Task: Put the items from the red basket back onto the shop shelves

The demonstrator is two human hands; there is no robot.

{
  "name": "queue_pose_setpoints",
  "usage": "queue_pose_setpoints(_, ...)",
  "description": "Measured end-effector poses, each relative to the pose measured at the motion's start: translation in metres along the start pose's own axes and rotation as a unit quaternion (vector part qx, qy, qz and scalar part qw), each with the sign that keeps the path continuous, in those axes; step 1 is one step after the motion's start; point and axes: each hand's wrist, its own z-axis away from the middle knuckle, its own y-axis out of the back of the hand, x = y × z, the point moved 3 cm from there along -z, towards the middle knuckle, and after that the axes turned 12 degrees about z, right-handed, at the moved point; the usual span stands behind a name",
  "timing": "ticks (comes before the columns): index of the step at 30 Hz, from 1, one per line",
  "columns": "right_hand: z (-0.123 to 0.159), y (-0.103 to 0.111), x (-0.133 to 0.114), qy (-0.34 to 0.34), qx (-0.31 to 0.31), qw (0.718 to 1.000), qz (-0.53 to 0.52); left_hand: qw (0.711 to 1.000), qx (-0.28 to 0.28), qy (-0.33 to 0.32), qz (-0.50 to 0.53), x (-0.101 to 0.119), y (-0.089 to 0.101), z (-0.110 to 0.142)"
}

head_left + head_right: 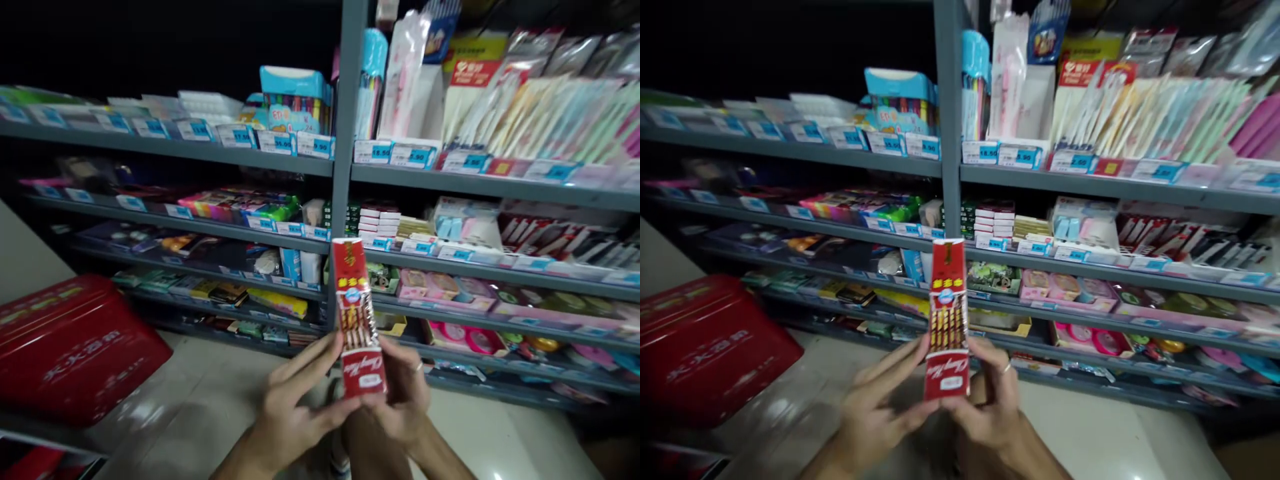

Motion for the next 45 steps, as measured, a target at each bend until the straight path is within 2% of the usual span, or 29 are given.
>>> queue_pose_setpoints(2, -0.032, 0.024, 0.001, 0.004, 0.034, 0.999, 0.033, 0.998, -0.017, 0.024, 0.063, -0.01, -0.026, -0.038)
queue_pose_setpoints(4, -0.067, 0.038, 0.011, -0.006, 0.033, 0.998, 0.044, 0.989, -0.023, 0.069, 0.125, -0.028, -0.051, -0.07)
queue_pose_setpoints(6, -0.103, 0.045, 0.024, -0.006, 0.011, 0.999, 0.042, 0.975, -0.021, 0.112, 0.189, -0.048, -0.071, -0.096)
queue_pose_setpoints(8, -0.137, 0.049, 0.033, 0.002, -0.019, 0.999, 0.049, 0.963, -0.014, 0.128, 0.235, -0.065, -0.083, -0.119)
queue_pose_setpoints(11, -0.186, 0.055, 0.037, 0.025, -0.039, 0.99, 0.131, 0.964, -0.003, 0.122, 0.236, -0.084, -0.09, -0.157)
queue_pose_setpoints(16, -0.253, 0.059, 0.041, 0.045, -0.026, 0.959, 0.278, 0.965, 0.035, 0.138, 0.221, -0.11, -0.089, -0.215)
queue_pose_setpoints(19, -0.279, 0.053, 0.056, 0.014, -0.031, 0.944, 0.328, 0.963, 0.057, 0.163, 0.207, -0.127, -0.092, -0.233)
queue_pose_setpoints(23, -0.304, 0.04, 0.074, 0.001, -0.037, 0.92, 0.39, 0.966, 0.123, 0.167, 0.156, -0.14, -0.097, -0.237)
queue_pose_setpoints(26, -0.319, 0.031, 0.079, 0.005, -0.054, 0.902, 0.428, 0.969, 0.154, 0.155, 0.116, -0.137, -0.1, -0.23)
queue_pose_setpoints(30, -0.33, 0.023, 0.083, -0.018, -0.083, 0.889, 0.45, 0.971, 0.138, 0.157, 0.117, -0.122, -0.099, -0.204)
queue_pose_setpoints(36, -0.336, 0.014, 0.091, -0.029, -0.093, 0.883, 0.459, 0.971, 0.045, 0.189, 0.14, -0.097, -0.086, -0.144)
queue_pose_setpoints(39, -0.339, 0.022, 0.079, -0.001, -0.067, 0.885, 0.462, 0.965, -0.005, 0.204, 0.163, -0.079, -0.075, -0.11)
queue_pose_setpoints(41, -0.32, 0.037, 0.063, 0.046, -0.023, 0.903, 0.426, 0.961, -0.014, 0.212, 0.176, -0.064, -0.056, -0.078)
queue_pose_setpoints(42, -0.299, 0.046, 0.055, 0.072, 0.009, 0.915, 0.396, 0.961, -0.003, 0.213, 0.177, -0.055, -0.042, -0.058)
queue_pose_setpoints(44, -0.23, 0.062, 0.046, 0.106, 0.065, 0.935, 0.332, 0.966, 0.055, 0.204, 0.146, -0.039, -0.001, -0.008)
queue_pose_setpoints(45, -0.185, 0.068, 0.047, 0.085, 0.084, 0.944, 0.308, 0.968, 0.1, 0.2, 0.11, -0.031, 0.026, 0.021)
